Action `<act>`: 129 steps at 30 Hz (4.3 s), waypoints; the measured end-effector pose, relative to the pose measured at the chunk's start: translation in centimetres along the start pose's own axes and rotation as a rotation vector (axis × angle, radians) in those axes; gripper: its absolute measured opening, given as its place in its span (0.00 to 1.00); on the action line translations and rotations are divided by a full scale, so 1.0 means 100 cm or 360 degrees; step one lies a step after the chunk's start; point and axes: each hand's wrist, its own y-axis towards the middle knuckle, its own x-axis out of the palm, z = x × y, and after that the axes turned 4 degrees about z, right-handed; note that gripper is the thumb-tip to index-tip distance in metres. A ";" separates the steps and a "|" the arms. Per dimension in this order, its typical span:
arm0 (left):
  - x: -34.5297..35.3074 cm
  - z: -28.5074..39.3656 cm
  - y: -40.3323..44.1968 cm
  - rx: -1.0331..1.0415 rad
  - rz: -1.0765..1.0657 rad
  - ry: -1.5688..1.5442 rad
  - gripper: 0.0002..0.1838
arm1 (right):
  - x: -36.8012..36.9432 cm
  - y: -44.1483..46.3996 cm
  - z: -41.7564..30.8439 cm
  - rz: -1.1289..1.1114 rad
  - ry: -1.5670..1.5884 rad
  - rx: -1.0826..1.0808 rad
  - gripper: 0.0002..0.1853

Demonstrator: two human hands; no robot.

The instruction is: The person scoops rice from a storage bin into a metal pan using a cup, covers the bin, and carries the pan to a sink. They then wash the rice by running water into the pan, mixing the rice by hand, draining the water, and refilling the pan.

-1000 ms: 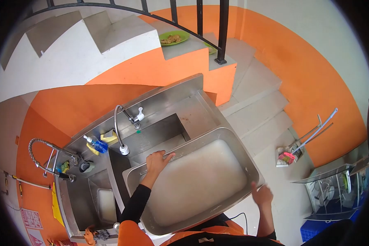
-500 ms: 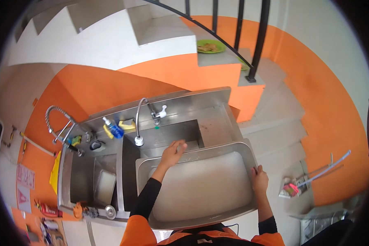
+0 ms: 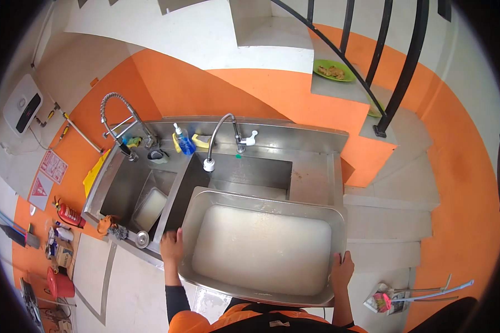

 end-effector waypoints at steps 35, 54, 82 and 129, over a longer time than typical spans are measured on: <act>0.065 0.173 -0.047 0.0537 -0.0779 -0.0875 0.23 | -0.144 -0.088 0.135 0.0639 0.0983 0.0457 0.04; 0.084 0.225 -0.091 0.0673 -0.0737 -0.0974 0.23 | -0.201 -0.166 0.171 0.0822 0.0840 0.0655 0.08; 0.123 0.262 -0.112 0.0635 -0.0833 -0.1307 0.28 | -0.273 -0.165 0.103 0.0872 0.0470 0.0470 0.05; 0.153 0.226 -0.101 0.0286 -0.0927 -0.1665 0.30 | -0.287 -0.129 0.004 0.0743 0.0353 0.0154 0.05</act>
